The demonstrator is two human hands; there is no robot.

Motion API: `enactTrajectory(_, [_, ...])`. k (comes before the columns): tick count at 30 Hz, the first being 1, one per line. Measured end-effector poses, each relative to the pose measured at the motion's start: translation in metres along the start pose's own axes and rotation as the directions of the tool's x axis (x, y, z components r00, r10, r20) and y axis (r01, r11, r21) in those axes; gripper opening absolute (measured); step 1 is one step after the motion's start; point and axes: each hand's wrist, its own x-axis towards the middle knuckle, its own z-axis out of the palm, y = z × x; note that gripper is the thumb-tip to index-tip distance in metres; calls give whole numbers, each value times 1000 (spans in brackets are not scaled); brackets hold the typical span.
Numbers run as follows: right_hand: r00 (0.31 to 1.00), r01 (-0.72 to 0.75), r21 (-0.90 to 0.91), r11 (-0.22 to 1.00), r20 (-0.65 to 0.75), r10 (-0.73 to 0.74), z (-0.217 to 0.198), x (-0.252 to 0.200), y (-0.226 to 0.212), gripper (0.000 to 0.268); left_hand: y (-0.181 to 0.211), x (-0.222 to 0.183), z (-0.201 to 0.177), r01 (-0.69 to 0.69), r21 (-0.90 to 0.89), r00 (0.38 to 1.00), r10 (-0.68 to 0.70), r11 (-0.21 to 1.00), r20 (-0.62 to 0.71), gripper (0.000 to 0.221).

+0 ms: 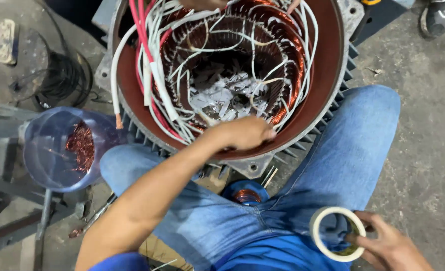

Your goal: Repairing an electric motor by organizing and taping internal wiring

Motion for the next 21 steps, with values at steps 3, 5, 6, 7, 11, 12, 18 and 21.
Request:
enactTrajectory(3, [895,442,497,747,-302,-329,-67,21,6,36,-5,5,-30,23,-89,992,-34,996,-123,41])
enactTrajectory(5, [825,523,287,802,-406,-393,-109,37,3,66,-14,3,-37,33,-342,858,-202,939,-472,30])
enactTrajectory(6, [826,524,291,801,-404,-393,-121,54,-3,66,-25,3,-41,37,-344,859,-206,938,-469,30])
enactTrajectory(7, [847,453,351,820,-457,-273,-134,71,-9,55,-37,3,-46,24,-345,776,-236,938,-585,24])
enactTrajectory(11, [828,303,217,928,-542,-143,-201,166,-54,39,-84,36,-43,163,-476,713,-437,864,-548,30])
enactTrajectory(12, [828,311,216,926,-540,-152,-214,192,-72,39,-73,34,-39,166,-481,707,-444,861,-550,30])
enactTrajectory(18, [785,425,146,893,-551,-283,-227,298,-121,39,-26,30,-32,339,-443,758,-520,830,-394,27])
enactTrajectory(21, [842,366,273,890,-504,-192,-227,297,-116,44,-40,43,-24,386,-235,712,-450,892,-540,21])
